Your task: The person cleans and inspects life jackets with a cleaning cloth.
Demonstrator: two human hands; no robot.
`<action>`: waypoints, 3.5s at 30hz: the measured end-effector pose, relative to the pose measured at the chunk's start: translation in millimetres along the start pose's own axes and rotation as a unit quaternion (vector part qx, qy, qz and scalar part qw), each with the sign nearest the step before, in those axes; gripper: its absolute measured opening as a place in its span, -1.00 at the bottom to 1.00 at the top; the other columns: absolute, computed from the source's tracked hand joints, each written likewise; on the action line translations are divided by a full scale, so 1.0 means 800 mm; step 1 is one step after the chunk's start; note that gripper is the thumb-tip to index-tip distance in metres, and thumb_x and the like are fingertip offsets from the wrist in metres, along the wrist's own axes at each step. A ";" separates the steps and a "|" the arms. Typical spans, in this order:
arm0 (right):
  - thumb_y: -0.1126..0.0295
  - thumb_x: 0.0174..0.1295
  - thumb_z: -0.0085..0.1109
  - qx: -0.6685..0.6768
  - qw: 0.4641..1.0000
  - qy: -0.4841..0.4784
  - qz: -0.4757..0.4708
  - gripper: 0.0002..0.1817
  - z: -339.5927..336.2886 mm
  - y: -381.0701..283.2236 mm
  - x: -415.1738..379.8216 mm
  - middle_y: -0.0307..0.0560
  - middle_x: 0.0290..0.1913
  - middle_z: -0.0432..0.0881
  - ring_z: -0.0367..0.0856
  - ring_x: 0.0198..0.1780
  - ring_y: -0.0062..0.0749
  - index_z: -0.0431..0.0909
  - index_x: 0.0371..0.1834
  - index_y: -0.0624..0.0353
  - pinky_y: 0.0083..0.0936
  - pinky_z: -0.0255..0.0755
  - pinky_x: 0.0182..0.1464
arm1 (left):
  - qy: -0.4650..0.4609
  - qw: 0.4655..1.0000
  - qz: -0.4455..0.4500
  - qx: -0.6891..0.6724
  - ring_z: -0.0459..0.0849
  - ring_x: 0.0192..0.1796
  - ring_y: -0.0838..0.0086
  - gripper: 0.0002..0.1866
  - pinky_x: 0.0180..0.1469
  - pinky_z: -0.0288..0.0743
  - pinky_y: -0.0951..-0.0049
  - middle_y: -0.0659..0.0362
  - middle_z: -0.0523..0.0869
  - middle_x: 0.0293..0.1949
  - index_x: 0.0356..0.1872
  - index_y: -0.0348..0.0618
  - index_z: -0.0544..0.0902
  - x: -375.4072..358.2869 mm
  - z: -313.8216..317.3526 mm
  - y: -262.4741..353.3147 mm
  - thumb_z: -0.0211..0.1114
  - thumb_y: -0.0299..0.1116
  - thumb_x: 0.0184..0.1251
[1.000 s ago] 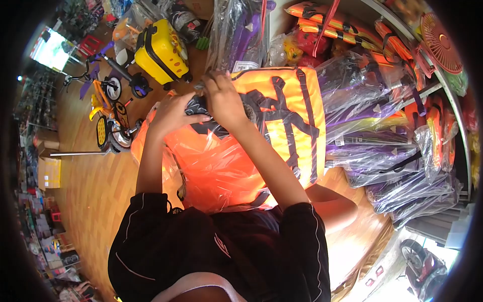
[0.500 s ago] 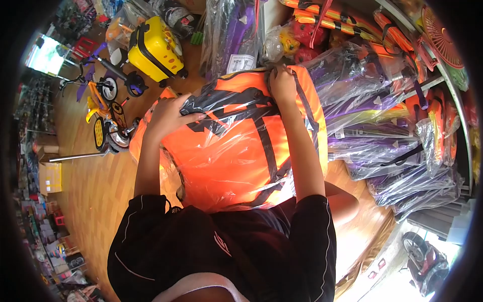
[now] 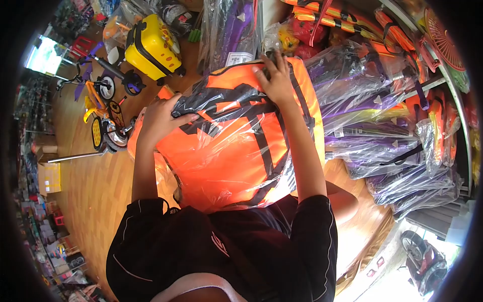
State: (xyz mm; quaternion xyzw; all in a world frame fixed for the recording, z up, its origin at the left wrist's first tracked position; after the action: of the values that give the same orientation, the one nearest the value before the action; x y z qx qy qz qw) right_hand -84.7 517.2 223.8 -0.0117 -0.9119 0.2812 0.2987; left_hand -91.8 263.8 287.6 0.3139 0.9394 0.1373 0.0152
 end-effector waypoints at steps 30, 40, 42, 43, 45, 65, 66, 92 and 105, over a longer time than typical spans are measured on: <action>0.45 0.09 -0.03 0.058 0.938 0.234 0.248 -0.76 -0.161 0.099 -0.152 0.05 -0.20 0.57 0.54 -0.14 -0.20 0.52 -0.19 0.25 -0.43 0.36 -0.09 | 0.003 0.989 -0.095 -0.117 0.63 -0.30 0.34 -0.52 -0.30 0.41 0.47 0.08 0.64 -0.37 -0.08 -0.12 0.48 -0.020 -0.007 -0.041 0.27 -0.07 0.01; 0.66 -0.12 -0.04 0.006 0.997 0.047 0.062 -0.52 0.013 -0.083 -0.138 0.05 0.14 0.31 0.21 0.20 -0.05 0.40 0.00 0.23 -0.30 0.17 0.19 | 0.028 0.983 -0.146 -0.110 0.62 -0.23 0.26 -0.53 -0.24 0.40 0.42 0.06 0.64 -0.31 -0.11 -0.19 0.50 -0.060 0.014 -0.132 0.22 -0.04 0.06; 0.65 -0.12 -0.04 0.020 0.990 0.056 0.124 -0.53 0.009 -0.058 -0.159 0.00 0.14 0.32 0.20 0.21 -0.06 0.41 -0.02 0.24 -0.32 0.12 0.22 | 0.038 0.972 -0.170 -0.159 0.59 -0.16 0.27 -0.52 -0.15 0.37 0.45 0.04 0.63 -0.24 -0.08 -0.22 0.48 -0.073 0.024 -0.153 0.19 -0.05 0.09; 0.64 -0.12 -0.04 0.026 0.987 0.065 0.146 -0.54 0.007 -0.041 -0.173 -0.01 0.14 0.32 0.20 0.21 -0.06 0.42 -0.03 0.24 -0.31 0.10 0.22 | 0.034 0.972 -0.174 -0.157 0.59 -0.16 0.27 -0.52 -0.15 0.37 0.45 0.04 0.63 -0.24 -0.08 -0.22 0.48 -0.077 0.030 -0.162 0.19 -0.05 0.09; 0.63 -0.10 -0.06 -0.011 0.981 0.031 0.193 -0.57 0.016 0.001 -0.214 0.00 0.13 0.33 0.20 0.21 -0.06 0.43 -0.05 0.23 -0.31 0.08 0.23 | 0.060 0.974 -0.190 -0.108 0.58 -0.12 0.28 -0.53 -0.11 0.36 0.46 0.02 0.62 -0.23 -0.06 -0.22 0.48 -0.086 0.031 -0.183 0.18 -0.08 0.11; 0.52 0.00 -0.06 0.027 0.992 0.087 0.085 -0.68 0.018 0.015 -0.079 0.17 0.00 0.42 0.35 0.07 0.00 0.45 -0.12 0.31 -0.32 0.22 0.14 | 0.112 0.973 -0.200 -0.041 0.51 -0.29 -0.02 -0.59 -0.24 0.34 0.27 -0.17 0.55 -0.36 -0.12 -0.38 0.40 -0.100 0.050 -0.189 -0.09 -0.15 0.31; 0.53 0.01 -0.06 0.004 0.990 0.092 0.106 -0.65 0.019 0.019 -0.095 0.17 0.02 0.41 0.32 0.11 -0.03 0.43 -0.07 0.29 -0.34 0.19 0.15 | 0.136 0.976 -0.162 -0.051 0.51 -0.27 -0.01 -0.57 -0.23 0.34 0.27 -0.18 0.55 -0.34 -0.10 -0.38 0.39 -0.094 0.044 -0.171 -0.10 -0.14 0.31; 0.27 -0.08 0.18 0.049 0.987 -0.115 -0.102 -0.53 -0.004 -0.158 -0.177 0.02 0.09 0.35 0.30 0.13 -0.12 0.42 -0.06 0.24 -0.25 0.18 0.16 | 0.164 0.949 -0.225 -0.147 0.52 -0.40 0.18 -0.54 -0.29 0.36 0.36 -0.07 0.58 -0.43 -0.13 -0.38 0.43 -0.104 0.063 -0.185 0.00 -0.09 0.27; 0.41 0.04 0.12 0.094 0.988 -0.004 0.119 -0.69 -0.114 -0.040 -0.217 -0.04 -0.28 0.51 0.51 -0.25 -0.25 0.47 -0.10 0.20 -0.44 0.39 -0.21 | 0.146 0.964 -0.186 -0.122 0.54 -0.26 0.17 -0.64 -0.20 0.36 0.36 -0.12 0.57 -0.23 -0.07 -0.41 0.40 -0.089 0.089 -0.197 -0.02 -0.28 0.29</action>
State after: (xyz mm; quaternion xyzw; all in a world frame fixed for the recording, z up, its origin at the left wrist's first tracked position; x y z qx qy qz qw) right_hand 112.6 503.7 207.5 -0.0910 -0.8748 0.3992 0.2590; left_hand -118.9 118.3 172.5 0.1055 0.9495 0.2895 -0.0588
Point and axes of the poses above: each hand's wrist, its own x-axis towards the middle knuckle, its own z-axis out of the palm, y = z × x, the point moved 8 cm from there along x, towards the middle knuckle
